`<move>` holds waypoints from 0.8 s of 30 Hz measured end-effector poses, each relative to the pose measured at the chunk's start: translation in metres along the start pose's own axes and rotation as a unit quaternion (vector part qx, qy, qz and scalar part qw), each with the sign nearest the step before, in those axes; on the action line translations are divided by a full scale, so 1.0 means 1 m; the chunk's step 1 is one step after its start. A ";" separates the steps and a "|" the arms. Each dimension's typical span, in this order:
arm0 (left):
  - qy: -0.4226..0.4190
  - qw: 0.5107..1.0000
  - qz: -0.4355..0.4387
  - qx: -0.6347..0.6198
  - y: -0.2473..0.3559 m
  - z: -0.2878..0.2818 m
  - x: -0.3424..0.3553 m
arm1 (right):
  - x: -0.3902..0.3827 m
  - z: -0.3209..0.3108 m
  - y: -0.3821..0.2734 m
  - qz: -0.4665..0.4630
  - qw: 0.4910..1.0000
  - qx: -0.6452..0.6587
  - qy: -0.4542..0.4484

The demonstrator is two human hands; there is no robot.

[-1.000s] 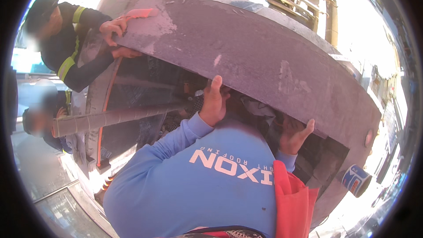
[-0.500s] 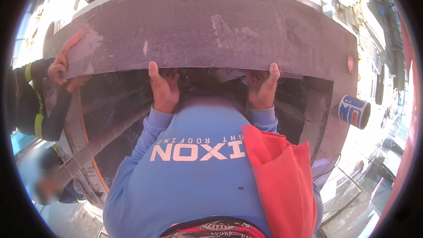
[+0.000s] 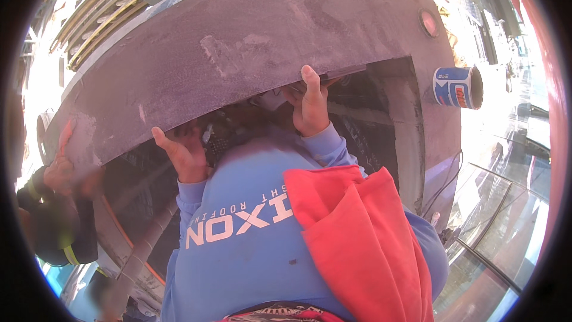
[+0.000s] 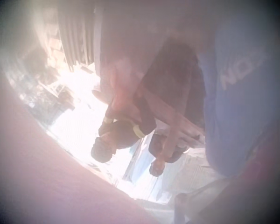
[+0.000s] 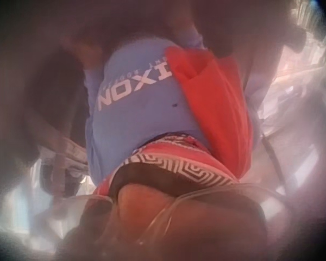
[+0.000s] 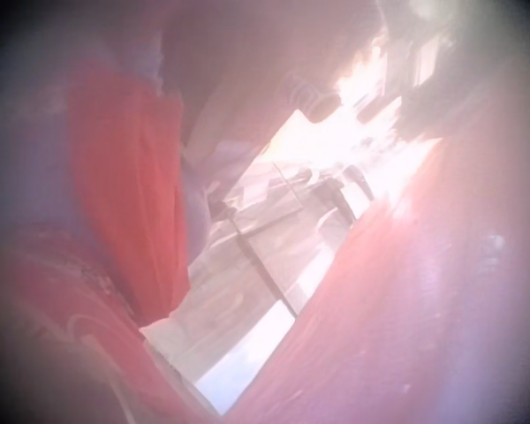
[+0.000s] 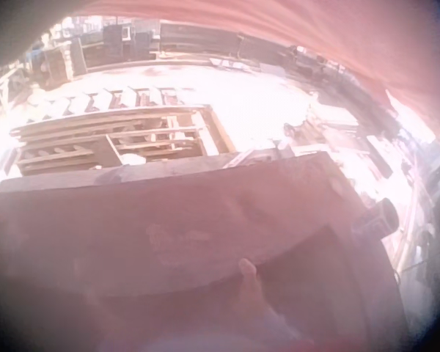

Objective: The person scrapes a surface with a putty knife, then positions and secures a large rectangular panel into a roof opening with assistance from coworkers. The panel is aligned and pressed into place.

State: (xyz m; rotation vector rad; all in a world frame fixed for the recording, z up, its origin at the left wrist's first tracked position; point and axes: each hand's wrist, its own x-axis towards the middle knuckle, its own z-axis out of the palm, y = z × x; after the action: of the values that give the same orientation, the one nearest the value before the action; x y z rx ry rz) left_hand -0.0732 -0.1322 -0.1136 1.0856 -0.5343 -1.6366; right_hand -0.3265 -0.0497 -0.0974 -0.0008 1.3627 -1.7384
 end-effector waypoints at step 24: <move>0.099 0.994 -0.036 -0.030 -0.006 -0.002 0.001 | 0.008 -0.007 0.002 0.034 0.999 0.011 -0.019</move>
State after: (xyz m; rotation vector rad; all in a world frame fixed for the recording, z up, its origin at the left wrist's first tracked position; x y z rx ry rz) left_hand -0.0750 -0.1307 -0.1193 1.2195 -0.3168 -1.5751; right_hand -0.3332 -0.0490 -0.1056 0.0245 1.3012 -1.6875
